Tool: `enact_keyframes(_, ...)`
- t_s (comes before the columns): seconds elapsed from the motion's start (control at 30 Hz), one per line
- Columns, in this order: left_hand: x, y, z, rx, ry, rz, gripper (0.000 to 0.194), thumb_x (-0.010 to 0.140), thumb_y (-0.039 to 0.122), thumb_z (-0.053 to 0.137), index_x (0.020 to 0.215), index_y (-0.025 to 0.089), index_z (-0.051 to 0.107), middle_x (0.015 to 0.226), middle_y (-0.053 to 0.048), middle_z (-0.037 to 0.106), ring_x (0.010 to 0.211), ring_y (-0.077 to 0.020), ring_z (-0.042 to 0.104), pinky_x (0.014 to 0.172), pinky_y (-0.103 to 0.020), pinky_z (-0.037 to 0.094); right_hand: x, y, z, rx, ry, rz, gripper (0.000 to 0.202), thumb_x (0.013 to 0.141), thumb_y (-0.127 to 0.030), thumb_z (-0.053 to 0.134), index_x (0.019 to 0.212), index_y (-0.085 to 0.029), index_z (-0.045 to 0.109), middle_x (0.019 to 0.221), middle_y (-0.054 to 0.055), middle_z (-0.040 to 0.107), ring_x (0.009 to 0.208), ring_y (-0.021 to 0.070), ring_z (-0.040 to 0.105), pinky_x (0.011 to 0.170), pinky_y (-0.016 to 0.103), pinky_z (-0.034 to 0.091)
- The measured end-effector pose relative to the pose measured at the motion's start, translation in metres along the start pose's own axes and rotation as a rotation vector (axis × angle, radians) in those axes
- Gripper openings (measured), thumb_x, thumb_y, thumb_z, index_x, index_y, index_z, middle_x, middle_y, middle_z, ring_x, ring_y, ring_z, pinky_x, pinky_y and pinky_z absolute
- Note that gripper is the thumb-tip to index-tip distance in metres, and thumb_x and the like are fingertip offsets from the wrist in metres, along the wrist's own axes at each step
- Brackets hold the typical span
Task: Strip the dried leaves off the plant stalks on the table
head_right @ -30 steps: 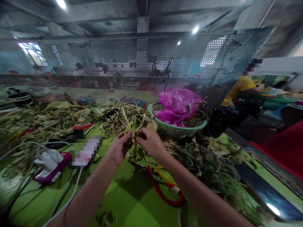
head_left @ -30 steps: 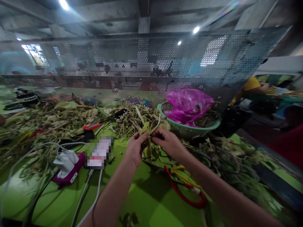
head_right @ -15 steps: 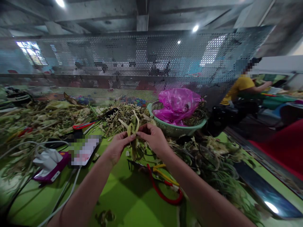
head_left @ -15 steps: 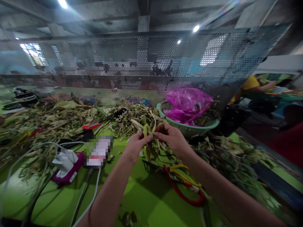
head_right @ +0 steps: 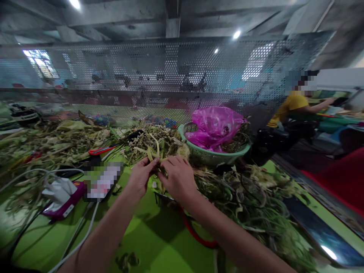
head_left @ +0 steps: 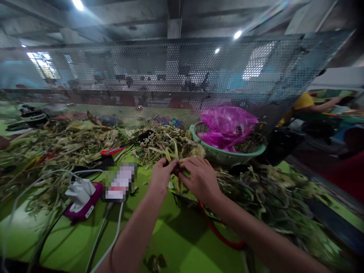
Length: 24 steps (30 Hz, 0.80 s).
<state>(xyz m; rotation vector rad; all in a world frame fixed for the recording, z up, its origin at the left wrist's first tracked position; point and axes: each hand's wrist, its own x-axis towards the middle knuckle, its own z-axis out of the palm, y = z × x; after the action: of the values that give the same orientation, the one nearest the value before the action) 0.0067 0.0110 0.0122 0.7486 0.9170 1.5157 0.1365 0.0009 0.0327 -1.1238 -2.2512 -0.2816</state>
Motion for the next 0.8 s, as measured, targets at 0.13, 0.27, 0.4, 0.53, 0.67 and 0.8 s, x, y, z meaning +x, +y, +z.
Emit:
enact_keyframes(0.13,0.0,-0.003,0.0,-0.005,-0.024,0.014,0.034,0.056,0.032,0.078,0.081,0.011,0.069,0.073,-0.003,0.067,0.065,-0.0104,0.056,0.067,-0.024,0.044,-0.002,-0.002,0.006,-0.001,-0.039,-0.004,0.004,0.081,-0.02,0.057,0.078,-0.019,0.061,0.084,0.007,0.063,0.082,0.021,0.053,0.074,0.033,0.035)
enact_keyframes(0.27,0.004,0.003,-0.006,0.069,0.065,0.051,0.032,0.056,0.035,0.078,0.074,0.012,0.067,0.064,0.001,0.062,0.057,-0.0079,0.05,0.06,-0.021,0.039,-0.005,-0.011,0.007,0.127,-0.178,0.049,0.007,0.074,-0.015,0.058,0.068,-0.018,0.058,0.072,0.004,0.059,0.072,0.0173,0.052,0.064,0.028,0.034)
enact_keyframes(0.4,0.012,0.008,-0.015,0.085,0.12,0.1,0.033,0.053,0.038,0.079,0.065,0.012,0.063,0.057,0.004,0.055,0.054,-0.0068,0.045,0.055,-0.021,0.034,-0.008,-0.022,0.0,0.33,-0.353,0.018,0.01,0.067,-0.008,0.059,0.063,-0.018,0.058,0.066,0.0,0.057,0.067,0.0137,0.051,0.059,0.024,0.033)
enact_keyframes(0.53,0.013,0.009,-0.016,0.082,0.098,0.096,0.034,0.055,0.04,0.078,0.066,0.013,0.061,0.058,0.004,0.055,0.054,-0.0066,0.044,0.055,-0.021,0.034,-0.006,-0.024,-0.01,0.462,-0.47,-0.056,0.011,0.066,-0.009,0.063,0.061,-0.017,0.058,0.064,-0.002,0.056,0.064,0.0119,0.051,0.06,0.023,0.035)
enact_keyframes(0.67,0.008,0.011,-0.013,0.141,0.031,0.1,0.033,0.057,0.039,0.077,0.071,0.013,0.063,0.062,0.003,0.057,0.056,-0.007,0.046,0.057,-0.021,0.036,0.002,-0.012,-0.02,0.609,-0.427,0.016,0.006,0.076,-0.024,0.065,0.074,-0.019,0.063,0.074,0.0,0.061,0.069,0.0136,0.056,0.063,0.024,0.04)
enact_keyframes(0.8,0.003,0.013,-0.008,0.148,-0.076,0.031,0.033,0.056,0.037,0.078,0.071,0.012,0.061,0.064,0.002,0.058,0.058,-0.0078,0.048,0.059,-0.021,0.038,0.009,0.007,-0.016,0.624,-0.065,0.215,0.016,0.083,-0.025,0.056,0.098,-0.02,0.059,0.101,0.006,0.062,0.081,0.0168,0.059,0.07,0.028,0.045)
